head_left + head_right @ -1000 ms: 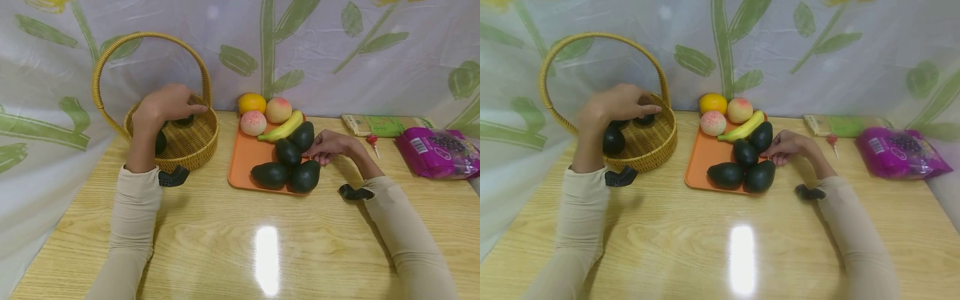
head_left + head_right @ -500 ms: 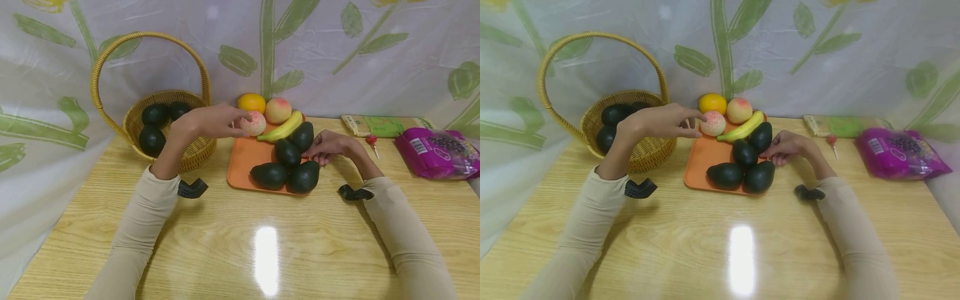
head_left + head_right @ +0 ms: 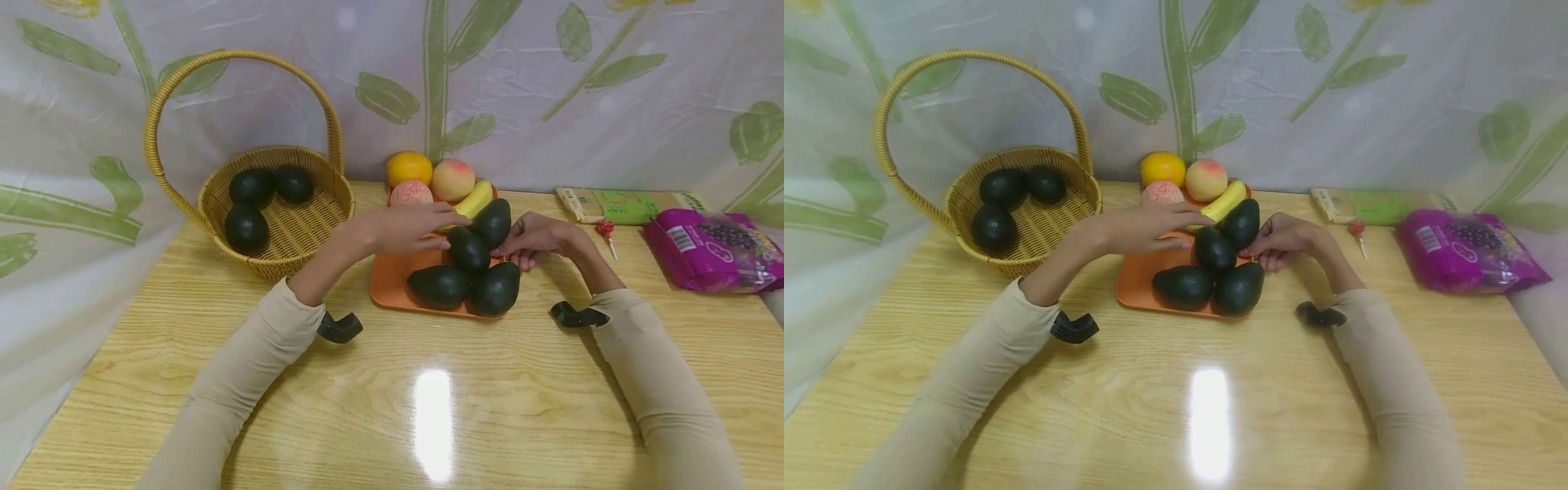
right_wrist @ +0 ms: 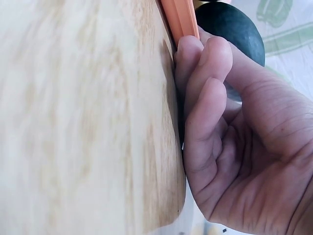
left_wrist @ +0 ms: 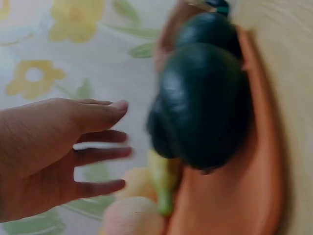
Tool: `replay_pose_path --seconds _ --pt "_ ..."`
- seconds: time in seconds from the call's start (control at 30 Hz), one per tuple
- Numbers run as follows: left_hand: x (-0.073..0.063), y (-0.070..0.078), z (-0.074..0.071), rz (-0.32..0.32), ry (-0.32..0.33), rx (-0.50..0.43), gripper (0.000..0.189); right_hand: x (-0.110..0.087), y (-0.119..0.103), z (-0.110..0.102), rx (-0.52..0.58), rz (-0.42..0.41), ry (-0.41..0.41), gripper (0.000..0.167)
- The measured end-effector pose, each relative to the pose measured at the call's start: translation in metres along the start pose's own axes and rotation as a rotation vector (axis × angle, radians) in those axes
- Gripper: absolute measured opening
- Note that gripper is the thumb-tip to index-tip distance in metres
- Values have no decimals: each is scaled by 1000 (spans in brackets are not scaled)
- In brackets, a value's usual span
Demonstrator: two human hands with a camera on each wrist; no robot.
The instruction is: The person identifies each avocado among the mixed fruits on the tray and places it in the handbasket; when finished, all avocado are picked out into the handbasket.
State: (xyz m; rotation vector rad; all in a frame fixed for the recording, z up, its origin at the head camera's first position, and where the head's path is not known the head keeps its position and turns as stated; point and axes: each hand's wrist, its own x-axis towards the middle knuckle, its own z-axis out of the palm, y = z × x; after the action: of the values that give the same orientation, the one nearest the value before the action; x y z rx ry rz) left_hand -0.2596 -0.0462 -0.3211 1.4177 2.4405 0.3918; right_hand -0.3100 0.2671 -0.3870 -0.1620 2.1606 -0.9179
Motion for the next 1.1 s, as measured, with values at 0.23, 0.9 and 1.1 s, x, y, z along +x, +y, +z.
replay_pose_path --seconds 0.23,0.9,1.1 --pt "11 -3 19 20 -26 26 66 0 -2 0 -8 -2 1 30" --pt "13 2 23 -111 -77 31 68 -2 -2 1 -4 1 17 31" --pt "12 -1 23 -121 -91 10 64 0 0 2 8 -5 10 30"
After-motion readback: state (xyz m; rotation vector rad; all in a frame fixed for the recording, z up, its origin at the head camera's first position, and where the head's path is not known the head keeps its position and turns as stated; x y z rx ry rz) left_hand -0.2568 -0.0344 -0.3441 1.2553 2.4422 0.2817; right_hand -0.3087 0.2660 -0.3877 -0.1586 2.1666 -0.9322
